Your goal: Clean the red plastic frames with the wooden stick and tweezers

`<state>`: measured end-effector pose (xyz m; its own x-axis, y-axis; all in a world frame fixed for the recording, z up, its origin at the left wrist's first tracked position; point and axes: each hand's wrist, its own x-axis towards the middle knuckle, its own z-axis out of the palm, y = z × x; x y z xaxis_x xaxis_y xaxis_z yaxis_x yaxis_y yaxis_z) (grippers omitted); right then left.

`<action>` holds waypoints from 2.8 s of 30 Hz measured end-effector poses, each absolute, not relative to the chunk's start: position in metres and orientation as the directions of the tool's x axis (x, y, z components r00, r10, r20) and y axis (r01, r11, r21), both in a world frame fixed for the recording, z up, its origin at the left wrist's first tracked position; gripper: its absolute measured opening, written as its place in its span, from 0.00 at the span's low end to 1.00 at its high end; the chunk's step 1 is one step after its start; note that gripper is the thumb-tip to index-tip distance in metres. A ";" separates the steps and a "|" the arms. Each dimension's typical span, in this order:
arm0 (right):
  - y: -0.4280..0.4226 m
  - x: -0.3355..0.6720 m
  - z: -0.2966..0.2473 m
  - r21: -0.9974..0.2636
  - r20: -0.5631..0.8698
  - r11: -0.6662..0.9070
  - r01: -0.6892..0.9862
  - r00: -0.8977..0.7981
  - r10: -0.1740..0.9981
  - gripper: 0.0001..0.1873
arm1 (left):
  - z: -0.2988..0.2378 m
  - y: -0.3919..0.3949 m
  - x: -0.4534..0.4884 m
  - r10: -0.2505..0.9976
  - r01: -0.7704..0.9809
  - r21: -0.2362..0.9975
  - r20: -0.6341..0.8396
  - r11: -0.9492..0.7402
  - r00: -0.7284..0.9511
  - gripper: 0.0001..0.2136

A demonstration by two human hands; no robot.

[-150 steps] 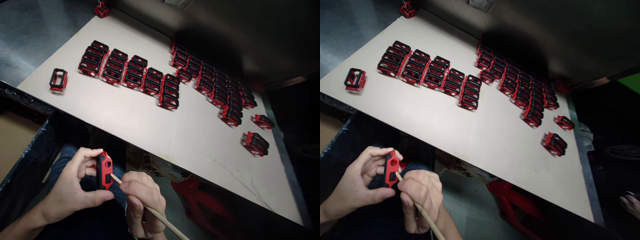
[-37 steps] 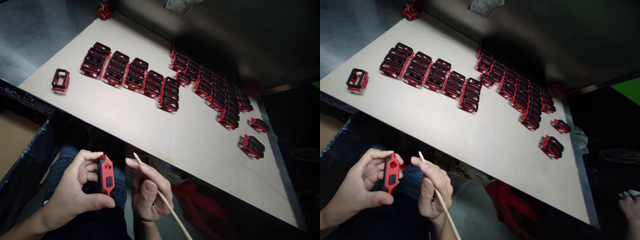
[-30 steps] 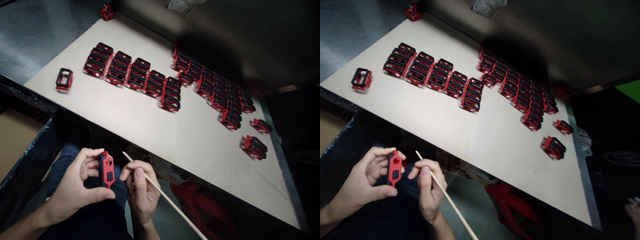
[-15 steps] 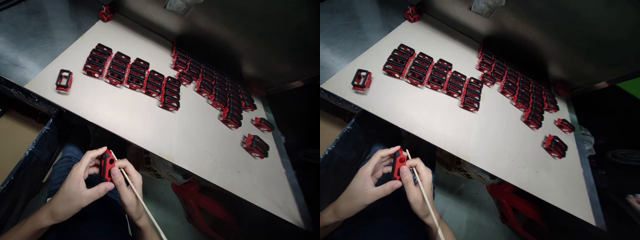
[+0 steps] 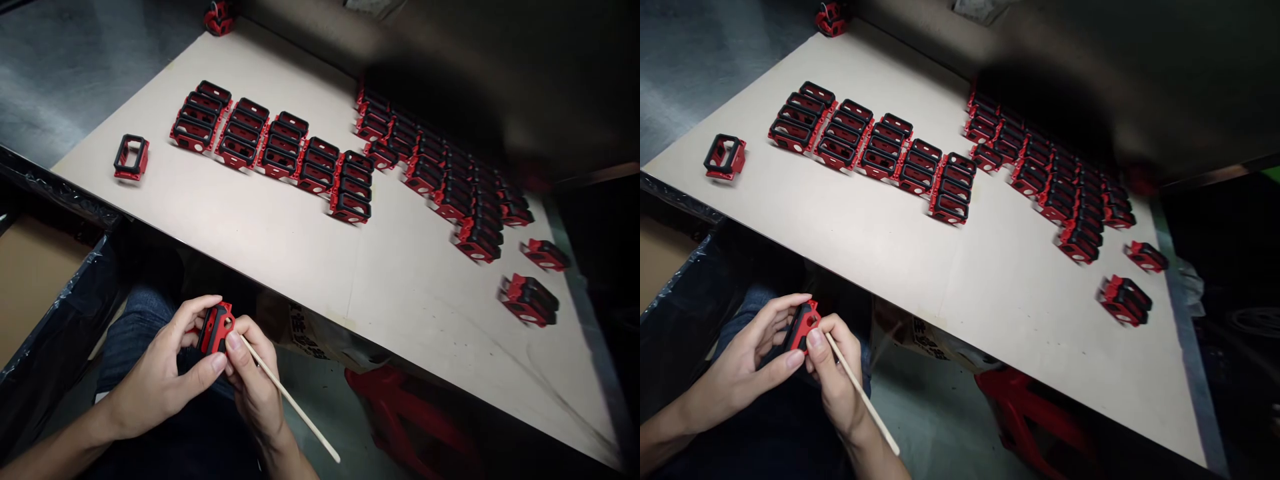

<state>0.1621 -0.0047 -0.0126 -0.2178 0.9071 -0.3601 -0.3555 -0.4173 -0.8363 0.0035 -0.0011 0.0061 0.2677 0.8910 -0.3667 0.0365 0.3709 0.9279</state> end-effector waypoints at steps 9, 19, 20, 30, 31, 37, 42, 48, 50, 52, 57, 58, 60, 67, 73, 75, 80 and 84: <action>0.003 0.165 -0.011 -0.955 0.203 0.247 0.162 -0.245 0.948 0.13 | 0.008 0.008 0.003 0.895 -0.088 0.892 -0.433 0.443 0.107 0.20; 0.024 0.192 -0.012 -0.489 0.576 0.746 0.451 -0.476 0.665 0.10 | 0.008 0.011 -0.022 0.759 -0.185 0.771 -0.500 0.610 0.417 0.31; 0.024 0.193 -0.012 -0.510 0.574 0.734 0.447 -0.459 0.678 0.09 | 0.008 0.010 -0.023 0.764 -0.196 0.769 -0.499 0.608 0.410 0.33; 0.008 0.194 -0.010 -0.886 0.393 0.414 0.207 -0.136 0.910 0.14 | -0.003 0.003 -0.027 0.821 -0.311 0.802 -0.346 0.509 0.454 0.34; 0.006 0.193 -0.011 -0.915 0.347 0.364 0.175 -0.120 0.930 0.14 | -0.004 0.002 -0.027 0.826 -0.311 0.811 -0.330 0.496 0.457 0.35; 0.009 0.193 -0.012 -0.987 0.106 0.113 0.118 -0.057 0.993 0.22 | -0.003 0.003 -0.029 0.841 -0.315 0.839 -0.268 0.444 0.470 0.36; 0.021 0.193 -0.008 -0.929 0.010 0.124 0.350 -0.310 0.951 0.24 | 0.001 0.008 -0.028 0.843 -0.359 0.822 -0.243 0.441 0.479 0.35; 0.019 0.189 -0.012 -0.788 -0.105 0.231 0.571 -0.495 0.863 0.24 | 0.001 0.010 -0.026 0.844 -0.373 0.825 -0.210 0.424 0.494 0.35; 0.018 0.187 -0.013 -0.770 -0.108 0.256 0.585 -0.514 0.851 0.24 | -0.001 0.010 -0.026 0.843 -0.367 0.830 -0.206 0.419 0.497 0.35; 0.018 0.186 -0.012 -0.766 -0.104 0.267 0.585 -0.522 0.847 0.24 | -0.002 0.010 -0.026 0.847 -0.367 0.835 -0.200 0.410 0.492 0.35; 0.021 0.196 -0.007 -0.851 -0.097 0.172 0.496 -0.469 0.878 0.12 | -0.002 0.011 -0.027 0.877 -0.376 0.852 -0.176 0.363 0.447 0.34; 0.021 0.201 -0.006 -0.871 -0.084 0.159 0.465 -0.459 0.885 0.13 | -0.002 0.012 -0.027 0.881 -0.379 0.851 -0.182 0.363 0.436 0.33; 0.020 0.211 -0.003 -0.901 -0.045 0.158 0.403 -0.450 0.892 0.18 | -0.002 0.012 -0.027 0.889 -0.383 0.850 -0.192 0.363 0.416 0.33; 0.013 0.226 0.002 -0.972 0.001 0.098 0.212 -0.414 0.910 0.23 | -0.002 0.013 -0.027 0.920 -0.302 0.922 -0.119 0.242 0.372 0.36; 0.009 0.222 0.004 -0.969 0.021 0.080 0.236 -0.242 0.970 0.19 | 0.004 0.016 -0.026 0.950 -0.015 0.994 -0.098 0.108 0.296 0.33; 0.003 0.219 0.001 -0.983 0.025 0.058 0.173 -0.186 0.982 0.21 | 0.005 0.015 -0.025 0.955 0.062 0.997 -0.068 0.052 0.289 0.32; -0.016 0.207 -0.008 -0.994 0.104 0.107 0.022 -0.117 0.988 0.20 | 0.014 0.013 -0.021 0.937 0.217 0.967 0.053 -0.134 0.346 0.33; -0.024 0.201 -0.009 -0.966 0.217 0.230 0.115 -0.120 0.969 0.17 | 0.024 0.015 -0.016 0.908 0.236 0.935 0.158 -0.263 0.387 0.32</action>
<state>0.2008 -0.0243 -0.0092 -0.1197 0.9688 0.2169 0.1149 0.2305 -0.9663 -0.0164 0.0150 0.0243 0.3870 0.9085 0.1578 0.2363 -0.2631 0.9354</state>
